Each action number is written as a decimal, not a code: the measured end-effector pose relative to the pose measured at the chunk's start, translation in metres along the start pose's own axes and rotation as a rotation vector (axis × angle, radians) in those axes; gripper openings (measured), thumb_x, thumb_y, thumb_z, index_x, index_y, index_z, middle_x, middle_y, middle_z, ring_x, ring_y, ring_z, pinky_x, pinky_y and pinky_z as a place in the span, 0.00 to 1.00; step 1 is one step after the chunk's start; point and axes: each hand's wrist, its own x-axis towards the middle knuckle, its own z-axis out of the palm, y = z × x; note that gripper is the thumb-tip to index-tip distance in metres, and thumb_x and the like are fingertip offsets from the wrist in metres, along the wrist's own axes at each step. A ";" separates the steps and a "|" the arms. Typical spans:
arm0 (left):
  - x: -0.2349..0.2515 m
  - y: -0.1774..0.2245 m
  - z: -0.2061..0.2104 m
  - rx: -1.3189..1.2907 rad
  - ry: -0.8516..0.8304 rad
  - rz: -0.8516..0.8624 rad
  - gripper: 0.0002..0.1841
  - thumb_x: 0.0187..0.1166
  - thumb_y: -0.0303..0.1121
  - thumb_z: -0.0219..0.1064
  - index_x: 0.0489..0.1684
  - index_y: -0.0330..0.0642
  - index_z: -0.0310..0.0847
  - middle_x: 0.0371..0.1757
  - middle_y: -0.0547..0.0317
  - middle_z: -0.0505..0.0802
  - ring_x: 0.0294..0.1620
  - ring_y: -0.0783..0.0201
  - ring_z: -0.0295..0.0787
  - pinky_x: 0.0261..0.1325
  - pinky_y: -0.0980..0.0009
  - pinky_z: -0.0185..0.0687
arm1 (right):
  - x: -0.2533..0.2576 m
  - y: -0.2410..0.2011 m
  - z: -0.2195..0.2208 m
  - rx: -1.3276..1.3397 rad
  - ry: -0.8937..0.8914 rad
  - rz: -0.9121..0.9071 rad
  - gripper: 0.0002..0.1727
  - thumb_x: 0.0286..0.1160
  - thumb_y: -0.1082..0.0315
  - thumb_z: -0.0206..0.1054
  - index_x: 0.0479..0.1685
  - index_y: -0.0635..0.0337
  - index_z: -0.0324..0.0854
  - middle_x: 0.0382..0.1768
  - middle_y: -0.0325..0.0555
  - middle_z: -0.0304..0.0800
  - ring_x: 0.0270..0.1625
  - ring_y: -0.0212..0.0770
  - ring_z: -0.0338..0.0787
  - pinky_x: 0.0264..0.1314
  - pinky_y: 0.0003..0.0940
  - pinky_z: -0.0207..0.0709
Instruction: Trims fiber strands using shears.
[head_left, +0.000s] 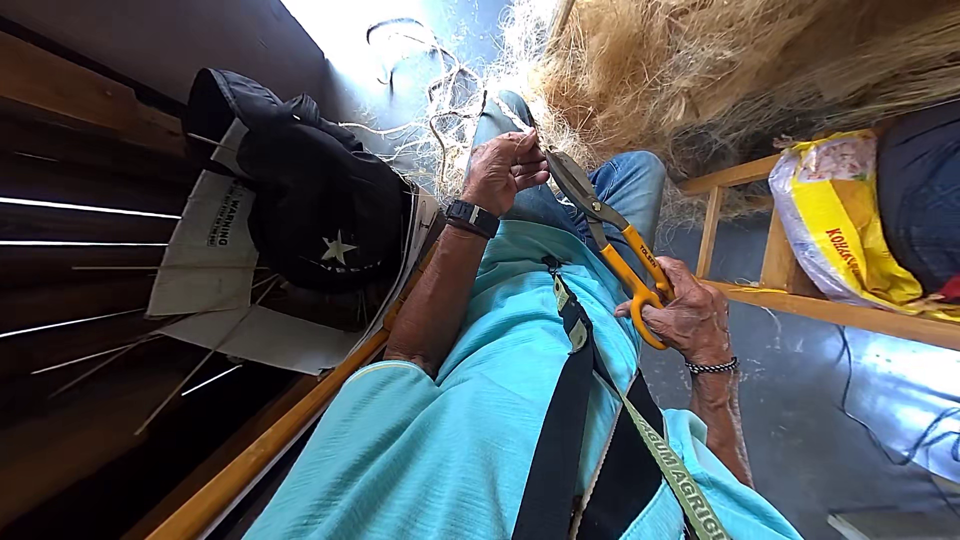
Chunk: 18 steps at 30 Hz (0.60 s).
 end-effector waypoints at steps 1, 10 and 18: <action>0.000 -0.001 0.000 0.002 -0.004 0.000 0.08 0.86 0.31 0.60 0.37 0.40 0.82 0.27 0.57 0.91 0.26 0.64 0.91 0.33 0.67 0.92 | 0.000 0.001 0.001 0.005 -0.002 0.004 0.41 0.51 0.41 0.80 0.63 0.62 0.85 0.26 0.55 0.87 0.26 0.54 0.83 0.31 0.58 0.74; 0.002 -0.005 -0.004 -0.090 -0.087 0.036 0.09 0.88 0.32 0.57 0.39 0.41 0.81 0.31 0.55 0.91 0.33 0.61 0.93 0.40 0.65 0.93 | -0.004 0.009 0.022 0.365 -0.001 0.028 0.37 0.52 0.46 0.85 0.57 0.66 0.87 0.30 0.43 0.91 0.28 0.28 0.83 0.35 0.29 0.79; -0.005 -0.004 -0.008 -0.158 -0.374 0.196 0.11 0.91 0.32 0.49 0.43 0.43 0.77 0.40 0.51 0.93 0.40 0.57 0.94 0.46 0.61 0.92 | 0.007 -0.007 0.014 0.786 0.114 0.037 0.38 0.51 0.58 0.86 0.64 0.69 0.79 0.44 0.38 0.96 0.42 0.28 0.95 0.45 0.22 0.90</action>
